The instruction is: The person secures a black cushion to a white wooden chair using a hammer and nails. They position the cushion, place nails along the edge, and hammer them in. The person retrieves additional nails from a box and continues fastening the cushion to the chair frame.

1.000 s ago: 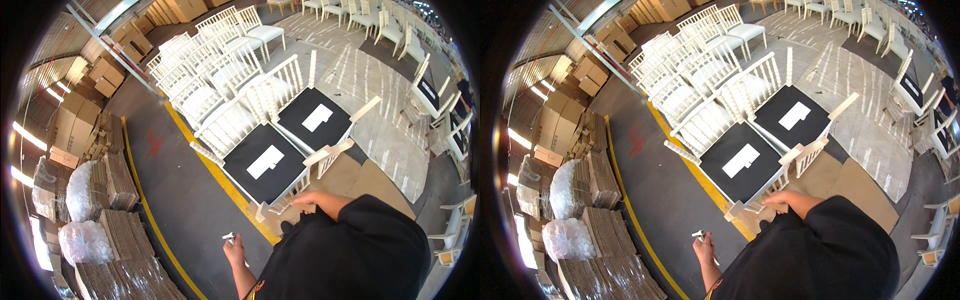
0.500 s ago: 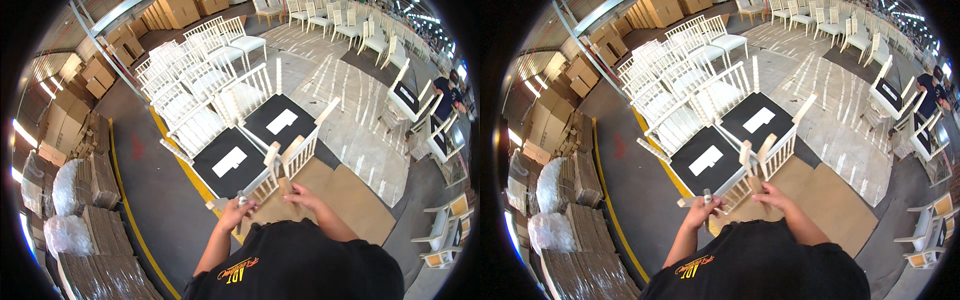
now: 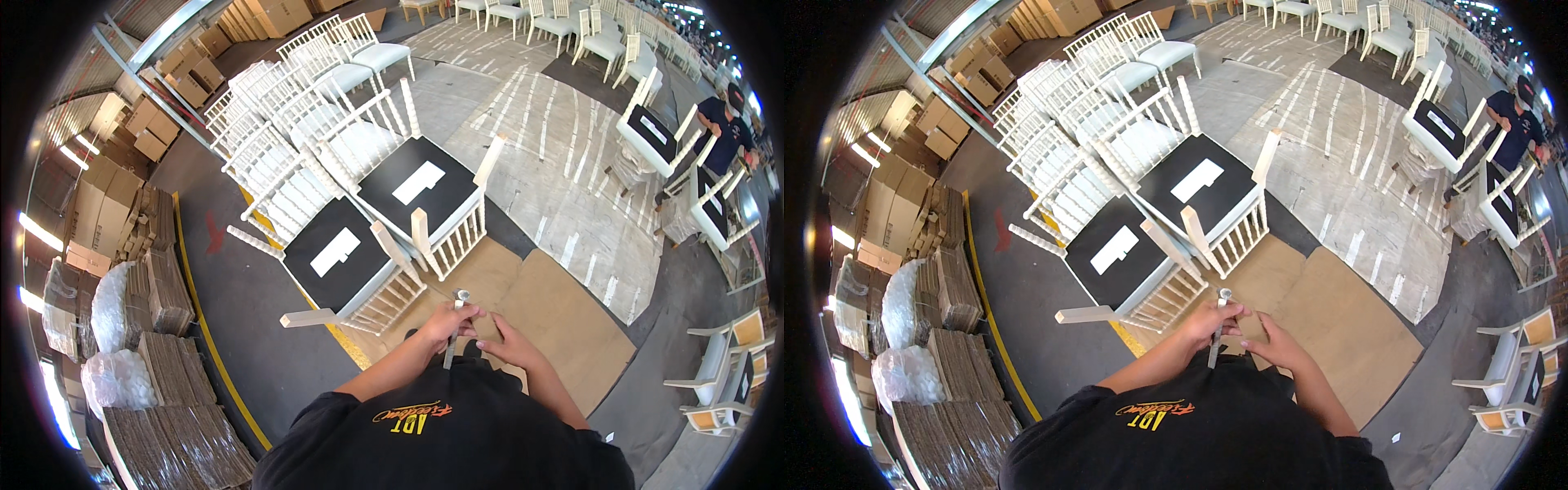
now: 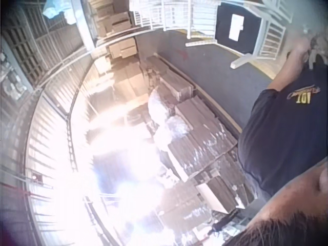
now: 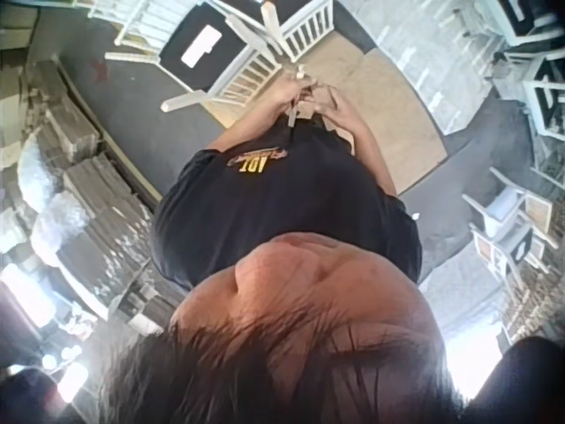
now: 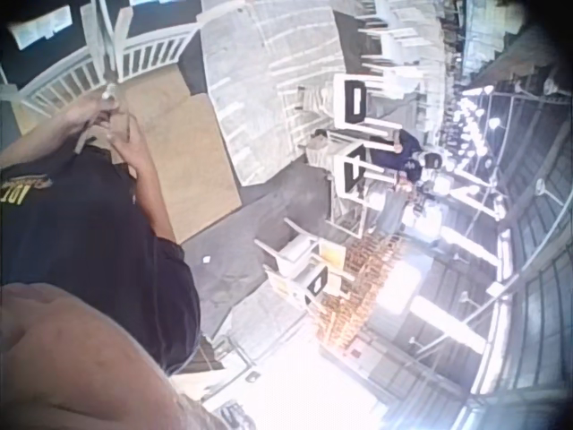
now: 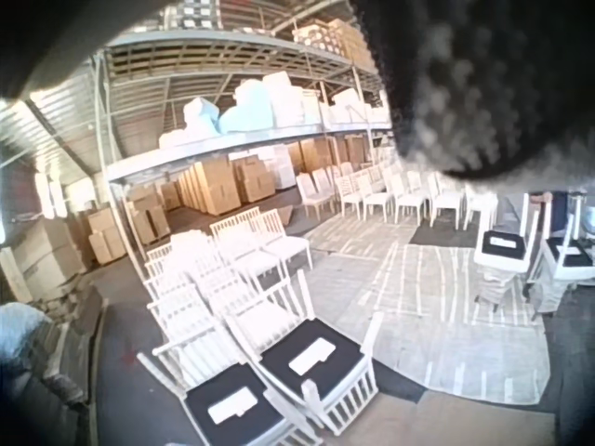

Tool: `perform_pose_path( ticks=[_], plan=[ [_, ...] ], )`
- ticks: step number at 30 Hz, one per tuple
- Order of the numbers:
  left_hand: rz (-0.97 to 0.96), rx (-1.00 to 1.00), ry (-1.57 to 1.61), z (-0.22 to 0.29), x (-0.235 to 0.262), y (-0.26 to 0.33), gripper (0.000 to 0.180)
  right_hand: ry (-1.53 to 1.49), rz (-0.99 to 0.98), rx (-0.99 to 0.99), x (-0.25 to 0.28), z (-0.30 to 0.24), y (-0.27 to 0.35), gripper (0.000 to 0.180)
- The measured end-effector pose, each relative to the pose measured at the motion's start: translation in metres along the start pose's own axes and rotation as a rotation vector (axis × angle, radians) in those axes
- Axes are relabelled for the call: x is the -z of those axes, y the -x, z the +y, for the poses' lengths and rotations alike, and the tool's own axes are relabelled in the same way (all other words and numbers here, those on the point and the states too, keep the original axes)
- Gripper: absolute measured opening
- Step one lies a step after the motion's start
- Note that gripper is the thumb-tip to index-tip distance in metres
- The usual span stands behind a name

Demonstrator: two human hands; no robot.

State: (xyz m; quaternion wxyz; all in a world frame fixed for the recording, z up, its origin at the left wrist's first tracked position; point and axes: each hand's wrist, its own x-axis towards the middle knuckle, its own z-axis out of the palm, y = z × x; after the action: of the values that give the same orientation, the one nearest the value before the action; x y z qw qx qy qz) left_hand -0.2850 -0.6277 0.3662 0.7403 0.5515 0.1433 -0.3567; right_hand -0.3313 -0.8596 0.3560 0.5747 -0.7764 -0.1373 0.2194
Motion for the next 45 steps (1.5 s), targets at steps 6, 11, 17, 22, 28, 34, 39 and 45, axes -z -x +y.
perform_pose_path(
  ticks=[6, 11, 17, 22, 28, 34, 39, 45],
  plan=[
    [-0.086, 0.118, -0.029, 0.006, -0.031, -0.024, 0.03, -0.365, 0.091, -0.378, 0.019, 0.04, 0.037, 0.067],
    [-0.034, 0.122, -0.128, 0.024, -0.002, -0.042, 0.03, -0.461, 0.379, -0.655, 0.013, 0.112, 0.065, 0.055],
    [0.016, 0.005, -0.403, 0.051, 0.065, -0.078, 0.031, -0.606, 1.053, -1.3, 0.009, 0.189, 0.138, 0.042],
    [-0.178, 0.281, -0.422, 0.068, 0.131, -0.084, 0.019, -0.169, 0.499, -1.465, -0.067, 0.175, 0.148, 0.054],
    [-0.298, 0.518, -0.409, 0.09, 0.131, -0.13, 0.034, -0.276, 0.832, -1.266, -0.109, 0.129, 0.077, 0.055],
    [-0.535, 0.533, -0.437, 0.101, 0.051, -0.168, 0.041, -0.246, 1.189, -0.856, -0.085, 0.043, -0.024, 0.077],
    [-0.752, 0.625, -0.385, 0.094, -0.053, -0.184, 0.051, 0.183, 1.254, -0.522, -0.066, 0.01, -0.034, 0.08],
    [-0.842, 0.483, -0.456, 0.082, -0.157, -0.184, 0.055, -0.164, 1.303, -0.867, -0.047, 0.052, 0.039, 0.069]
  ],
)
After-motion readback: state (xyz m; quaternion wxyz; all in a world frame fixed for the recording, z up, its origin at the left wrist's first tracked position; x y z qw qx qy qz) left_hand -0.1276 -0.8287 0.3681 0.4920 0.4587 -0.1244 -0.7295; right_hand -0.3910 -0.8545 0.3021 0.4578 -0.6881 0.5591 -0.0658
